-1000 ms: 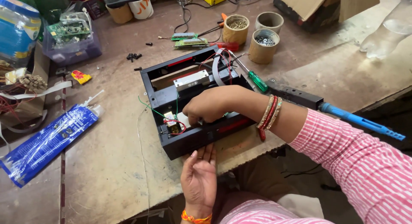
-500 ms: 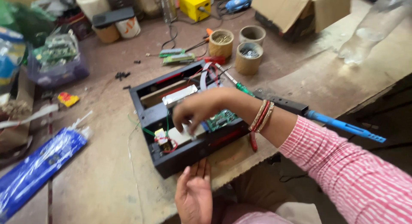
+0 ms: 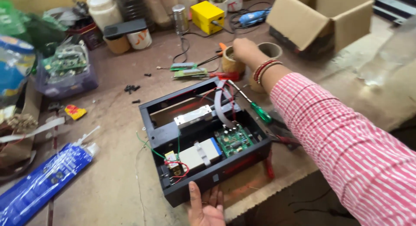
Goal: Assemble an electronic device by installing components and connecting wires within a black housing.
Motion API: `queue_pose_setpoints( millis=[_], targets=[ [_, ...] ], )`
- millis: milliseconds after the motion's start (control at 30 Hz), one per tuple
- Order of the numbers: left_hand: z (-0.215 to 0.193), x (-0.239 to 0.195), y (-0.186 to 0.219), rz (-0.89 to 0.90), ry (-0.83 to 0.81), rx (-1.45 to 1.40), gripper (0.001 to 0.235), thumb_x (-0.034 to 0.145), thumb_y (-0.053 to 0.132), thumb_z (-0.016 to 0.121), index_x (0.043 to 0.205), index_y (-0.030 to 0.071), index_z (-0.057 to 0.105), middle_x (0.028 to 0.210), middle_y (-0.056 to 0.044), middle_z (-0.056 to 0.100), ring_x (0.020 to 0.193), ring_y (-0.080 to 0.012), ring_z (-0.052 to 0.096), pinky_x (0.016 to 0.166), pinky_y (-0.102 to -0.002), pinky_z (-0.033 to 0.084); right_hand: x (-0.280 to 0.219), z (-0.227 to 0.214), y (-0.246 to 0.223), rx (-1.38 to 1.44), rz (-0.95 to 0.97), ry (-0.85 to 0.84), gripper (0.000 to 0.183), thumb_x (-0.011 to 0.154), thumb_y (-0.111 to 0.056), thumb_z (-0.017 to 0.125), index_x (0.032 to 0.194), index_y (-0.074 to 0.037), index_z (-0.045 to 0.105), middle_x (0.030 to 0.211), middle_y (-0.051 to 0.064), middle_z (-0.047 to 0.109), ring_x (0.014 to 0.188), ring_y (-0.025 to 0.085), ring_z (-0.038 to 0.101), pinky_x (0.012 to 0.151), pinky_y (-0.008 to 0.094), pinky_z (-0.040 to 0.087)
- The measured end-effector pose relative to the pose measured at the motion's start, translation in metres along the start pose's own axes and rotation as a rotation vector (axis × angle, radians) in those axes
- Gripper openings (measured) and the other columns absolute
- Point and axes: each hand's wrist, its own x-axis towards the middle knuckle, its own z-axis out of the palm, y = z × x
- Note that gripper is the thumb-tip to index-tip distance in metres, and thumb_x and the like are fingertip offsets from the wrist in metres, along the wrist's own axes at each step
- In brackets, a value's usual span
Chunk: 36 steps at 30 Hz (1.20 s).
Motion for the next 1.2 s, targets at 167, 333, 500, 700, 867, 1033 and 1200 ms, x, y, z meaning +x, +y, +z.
queue_pose_setpoints(
  millis=[167,333,500,700,867,1033,1200],
  targets=[
    [0.011,-0.021,-0.001,0.045,0.016,0.001,0.058,0.08,0.037,0.071,0.135,0.034,0.054,0.12,-0.002,0.071,0.111,-0.0237,0.064,0.095,-0.044,0.046,0.034,0.009,0.007,-0.053,0.094,-0.154,0.03,0.081,-0.015,0.076,0.105,0.004,0.076,0.112,0.027,0.07,0.105,0.042,0.069,0.087,0.05,0.057],
    [0.019,-0.047,0.003,0.104,-0.165,-0.038,0.052,0.087,0.034,0.07,0.135,0.02,0.056,0.117,-0.006,0.072,0.108,-0.0239,0.067,0.096,-0.043,0.049,0.026,0.003,0.008,-0.11,0.14,-0.231,0.033,0.079,-0.012,0.076,0.106,0.007,0.076,0.114,0.029,0.072,0.106,0.042,0.071,0.089,0.046,0.058],
    [0.025,-0.059,0.006,0.153,-0.238,-0.066,0.034,0.094,0.025,0.065,0.127,0.02,0.057,0.116,-0.004,0.07,0.105,-0.0225,0.065,0.095,-0.042,0.048,0.004,-0.035,-0.024,-0.18,0.18,-0.347,0.026,0.081,-0.011,0.074,0.104,0.002,0.075,0.106,0.025,0.073,0.095,0.043,0.072,0.079,0.052,0.059],
    [0.016,-0.048,0.004,0.108,-0.267,-0.079,0.026,0.095,0.024,0.063,0.12,0.016,0.061,0.116,-0.007,0.071,0.109,-0.0249,0.065,0.099,-0.044,0.048,-0.004,-0.036,-0.019,-0.018,0.204,-0.352,0.027,0.078,-0.013,0.078,0.101,0.001,0.076,0.101,0.023,0.075,0.092,0.039,0.073,0.077,0.048,0.059],
    [0.0,-0.032,-0.002,0.109,-0.231,-0.107,0.024,0.094,0.024,0.062,0.117,0.015,0.064,0.12,-0.007,0.07,0.113,-0.0287,0.065,0.102,-0.046,0.047,-0.003,-0.042,-0.006,0.099,0.227,-0.341,0.027,0.076,-0.014,0.081,0.099,0.001,0.077,0.098,0.021,0.075,0.089,0.035,0.074,0.076,0.046,0.059],
    [0.008,-0.041,0.003,0.115,-0.28,-0.153,0.024,0.097,0.026,0.059,0.117,0.014,0.065,0.122,-0.01,0.069,0.114,-0.0295,0.065,0.104,-0.047,0.046,0.003,-0.038,0.001,0.171,0.195,-0.338,0.028,0.075,-0.015,0.084,0.098,0.0,0.078,0.095,0.02,0.076,0.087,0.033,0.074,0.075,0.043,0.059],
    [0.018,-0.057,0.009,0.129,-0.38,-0.082,0.026,0.097,0.027,0.057,0.118,0.012,0.062,0.127,-0.009,0.069,0.114,-0.0275,0.064,0.105,-0.045,0.044,0.032,0.03,0.055,0.073,0.123,0.054,0.039,0.063,-0.014,0.092,0.093,0.006,0.076,0.096,0.029,0.071,0.09,0.04,0.072,0.076,0.045,0.06]
  ],
)
